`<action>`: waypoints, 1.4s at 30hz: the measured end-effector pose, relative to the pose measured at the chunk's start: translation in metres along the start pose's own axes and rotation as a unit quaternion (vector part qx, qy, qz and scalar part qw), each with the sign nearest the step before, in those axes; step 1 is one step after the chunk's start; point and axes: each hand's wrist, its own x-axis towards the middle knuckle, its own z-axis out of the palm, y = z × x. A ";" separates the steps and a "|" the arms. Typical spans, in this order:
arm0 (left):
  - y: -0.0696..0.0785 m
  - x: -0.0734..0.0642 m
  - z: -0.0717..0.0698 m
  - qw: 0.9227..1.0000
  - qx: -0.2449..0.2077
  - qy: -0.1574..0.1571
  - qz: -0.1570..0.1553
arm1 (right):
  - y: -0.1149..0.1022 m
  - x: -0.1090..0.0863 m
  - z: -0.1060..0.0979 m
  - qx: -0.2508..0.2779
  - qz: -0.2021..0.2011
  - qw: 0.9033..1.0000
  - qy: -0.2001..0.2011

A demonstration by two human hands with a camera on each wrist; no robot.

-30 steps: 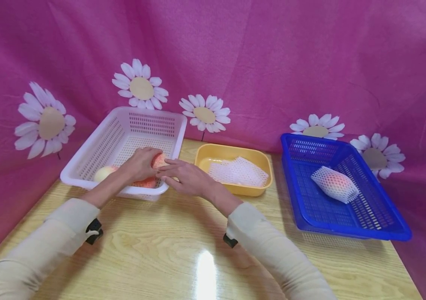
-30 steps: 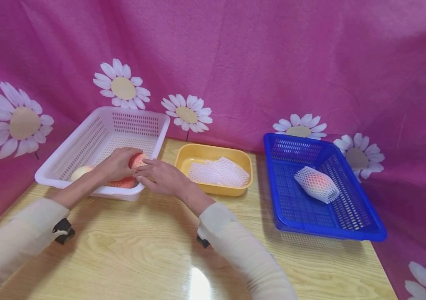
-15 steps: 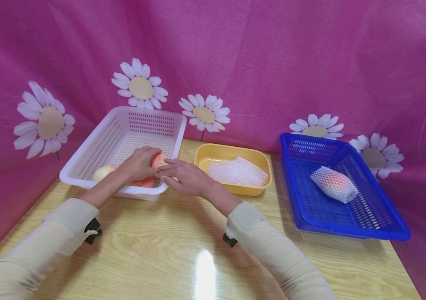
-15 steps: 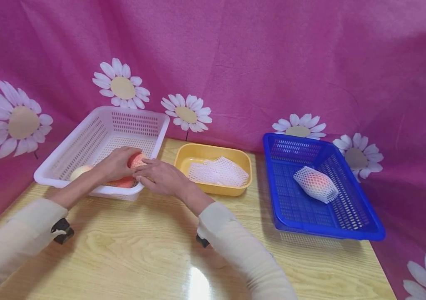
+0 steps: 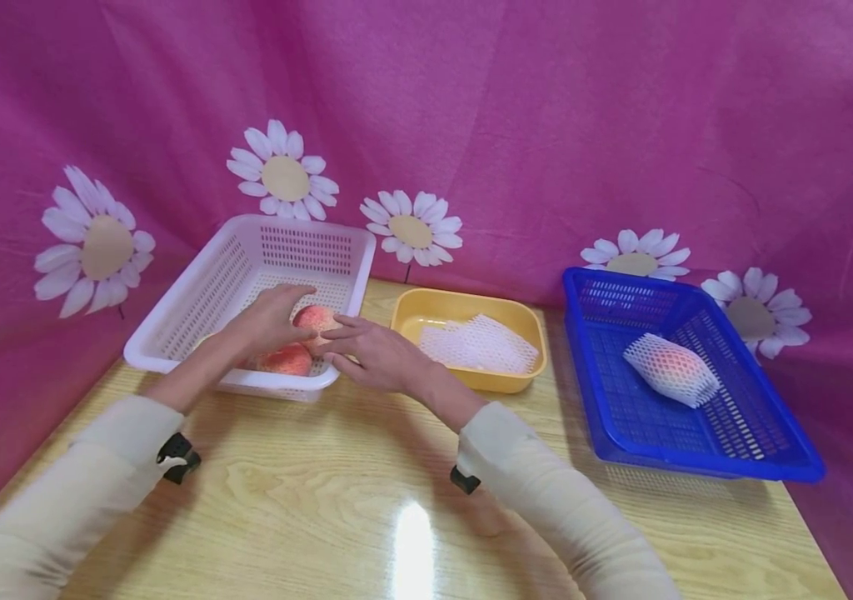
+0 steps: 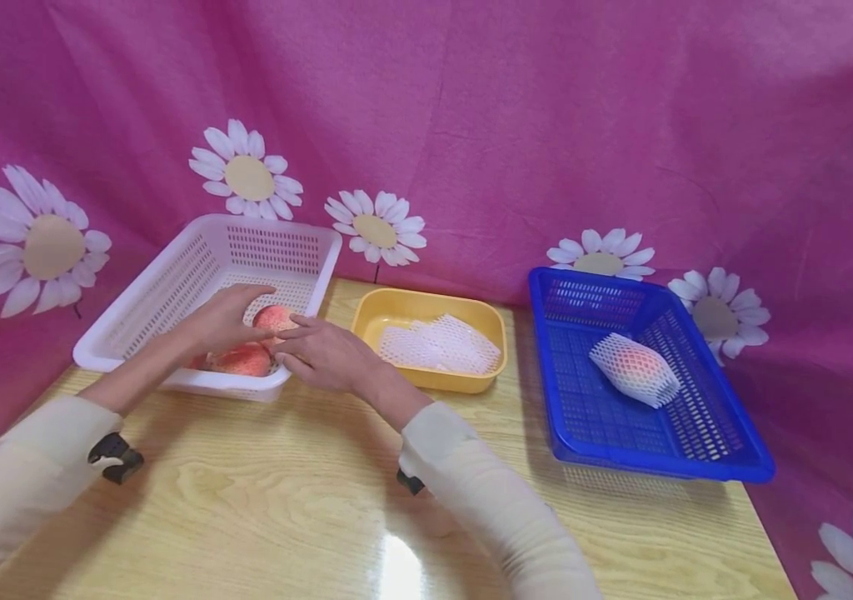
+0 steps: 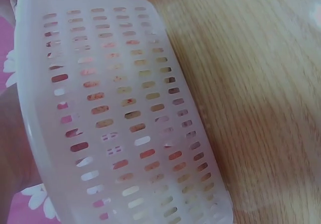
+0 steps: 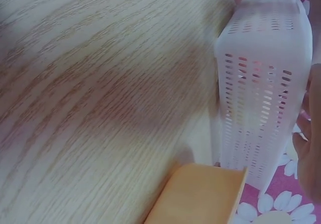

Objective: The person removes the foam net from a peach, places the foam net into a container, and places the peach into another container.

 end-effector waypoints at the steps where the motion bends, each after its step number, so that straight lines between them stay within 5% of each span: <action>1: 0.000 0.000 -0.001 1.000 -0.002 -0.001 -0.005 | -0.001 0.000 -0.001 -0.005 -0.002 1.000 0.002; 7: 0.000 -0.003 -0.004 1.000 0.000 0.027 -0.011 | -0.005 -0.004 -0.010 -0.054 0.013 0.998 0.010; 16: 0.016 -0.002 -0.003 0.997 0.000 0.074 -0.003 | -0.006 -0.012 -0.037 -0.122 0.141 0.982 -0.006; 27: 0.046 0.004 0.001 0.997 0.021 0.078 0.000 | 0.003 -0.033 -0.053 -0.143 0.259 0.954 -0.040; 42: 0.081 0.009 0.011 0.996 0.062 0.055 0.019 | 0.015 -0.074 -0.066 -0.135 0.337 0.930 -0.054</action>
